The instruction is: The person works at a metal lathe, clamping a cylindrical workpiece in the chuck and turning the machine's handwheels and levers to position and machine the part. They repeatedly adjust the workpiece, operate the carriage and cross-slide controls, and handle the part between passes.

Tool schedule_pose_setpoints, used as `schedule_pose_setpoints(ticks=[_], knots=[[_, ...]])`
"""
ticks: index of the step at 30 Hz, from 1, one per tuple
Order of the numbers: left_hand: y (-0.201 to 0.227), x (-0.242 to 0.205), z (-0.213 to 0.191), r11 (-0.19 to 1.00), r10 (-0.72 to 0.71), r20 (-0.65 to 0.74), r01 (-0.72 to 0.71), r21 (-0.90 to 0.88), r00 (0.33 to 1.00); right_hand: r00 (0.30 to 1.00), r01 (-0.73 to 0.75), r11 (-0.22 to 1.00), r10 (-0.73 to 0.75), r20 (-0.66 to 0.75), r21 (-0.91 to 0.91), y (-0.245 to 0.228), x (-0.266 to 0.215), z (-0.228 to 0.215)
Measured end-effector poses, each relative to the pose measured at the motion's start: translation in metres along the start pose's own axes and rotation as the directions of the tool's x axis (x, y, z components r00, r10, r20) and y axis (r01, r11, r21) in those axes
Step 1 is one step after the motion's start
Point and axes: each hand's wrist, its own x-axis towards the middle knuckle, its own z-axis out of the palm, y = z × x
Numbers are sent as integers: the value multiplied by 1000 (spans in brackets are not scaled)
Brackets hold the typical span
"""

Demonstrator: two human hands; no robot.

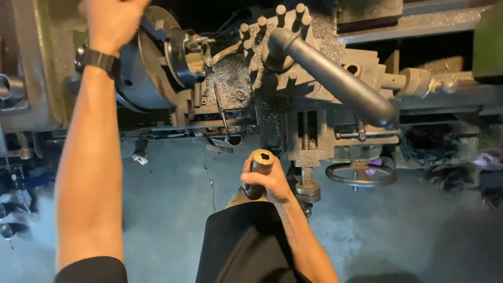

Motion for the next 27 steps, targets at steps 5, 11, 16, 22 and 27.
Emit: schedule_pose_setpoints(ticks=[5, 11, 16, 22, 27], knots=[[26, -46, 6, 961, -252, -519, 148, -234, 817, 997, 44, 998, -47, -54, -48, 1, -18, 2], [145, -171, -1, 911, -290, -459, 96, -401, 840, 997, -23, 999, 20, -72, -45, 6, -21, -5], [162, -230, 37, 984, -140, -225, 162, 79, 964, 997, -49, 999, 48, -52, -16, 0, -11, -1], [178, -146, -38, 984, -140, -371, 88, -155, 918, 997, -62, 998, 62, -53, -2, 0, -4, -7], [95, -35, -45, 997, 59, -384, -34, 72, 921, 998, -29, 999, 27, -50, -24, 5, -4, -4]])
